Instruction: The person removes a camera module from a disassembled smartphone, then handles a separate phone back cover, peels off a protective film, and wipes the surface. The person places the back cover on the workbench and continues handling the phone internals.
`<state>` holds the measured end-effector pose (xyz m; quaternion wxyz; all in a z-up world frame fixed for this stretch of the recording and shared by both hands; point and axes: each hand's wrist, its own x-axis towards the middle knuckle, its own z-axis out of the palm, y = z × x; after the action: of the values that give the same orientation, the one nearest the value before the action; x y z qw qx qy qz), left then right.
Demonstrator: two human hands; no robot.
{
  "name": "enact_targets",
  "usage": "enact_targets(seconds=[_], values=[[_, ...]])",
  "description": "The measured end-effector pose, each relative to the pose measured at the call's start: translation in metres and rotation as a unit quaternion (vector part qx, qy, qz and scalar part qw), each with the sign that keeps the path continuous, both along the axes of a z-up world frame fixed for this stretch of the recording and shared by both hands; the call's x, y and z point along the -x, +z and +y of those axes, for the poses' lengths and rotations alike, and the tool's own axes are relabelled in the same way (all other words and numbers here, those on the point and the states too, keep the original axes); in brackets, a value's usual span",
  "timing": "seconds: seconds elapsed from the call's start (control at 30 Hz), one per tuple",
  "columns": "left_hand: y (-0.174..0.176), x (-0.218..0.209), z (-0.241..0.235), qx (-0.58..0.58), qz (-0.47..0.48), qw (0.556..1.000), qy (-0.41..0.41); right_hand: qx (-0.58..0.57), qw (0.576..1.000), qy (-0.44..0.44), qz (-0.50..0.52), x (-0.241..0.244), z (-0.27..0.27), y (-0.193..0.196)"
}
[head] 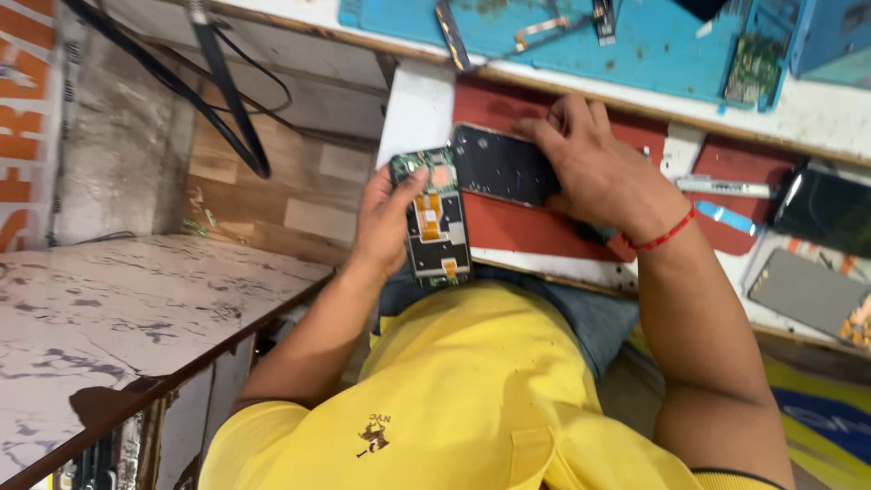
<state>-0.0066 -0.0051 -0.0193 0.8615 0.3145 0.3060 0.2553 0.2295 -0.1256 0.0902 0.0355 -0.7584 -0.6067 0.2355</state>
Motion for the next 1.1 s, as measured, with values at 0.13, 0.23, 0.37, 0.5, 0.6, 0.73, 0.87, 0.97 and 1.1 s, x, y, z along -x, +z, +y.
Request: enact_targets(seconds=[0.13,0.23,0.37,0.5,0.6,0.73,0.87,0.97,1.1], values=[[0.010,-0.001,0.000,-0.011,-0.001,1.000,-0.004,-0.071,0.997,-0.001,0.019,0.001,-0.009,0.004],[0.014,0.001,0.001,-0.018,-0.019,1.000,-0.004,-0.094,0.995,-0.032,0.024,0.005,-0.020,0.005],[0.015,0.004,0.001,-0.010,-0.025,1.000,-0.002,-0.118,0.992,-0.043,-0.011,0.020,-0.043,0.001],[0.016,0.002,0.003,-0.008,-0.035,0.999,-0.014,-0.173,0.984,-0.007,-0.051,0.023,-0.043,-0.018],[0.016,0.001,0.002,-0.003,-0.037,0.999,-0.016,-0.201,0.979,0.026,-0.033,0.018,-0.040,-0.029],[0.017,0.001,0.001,0.001,-0.028,1.000,-0.012,-0.203,0.977,0.025,-0.054,0.014,-0.044,-0.031],[0.014,0.005,0.000,0.000,-0.036,0.999,-0.008,-0.192,0.980,-0.033,-0.029,0.015,-0.049,-0.031],[0.015,0.003,0.000,0.000,-0.041,0.999,0.008,-0.215,0.975,-0.059,-0.017,0.018,-0.050,-0.033],[0.017,0.005,0.001,0.004,-0.058,0.998,0.022,-0.231,0.971,-0.058,-0.026,0.021,-0.050,-0.033]])
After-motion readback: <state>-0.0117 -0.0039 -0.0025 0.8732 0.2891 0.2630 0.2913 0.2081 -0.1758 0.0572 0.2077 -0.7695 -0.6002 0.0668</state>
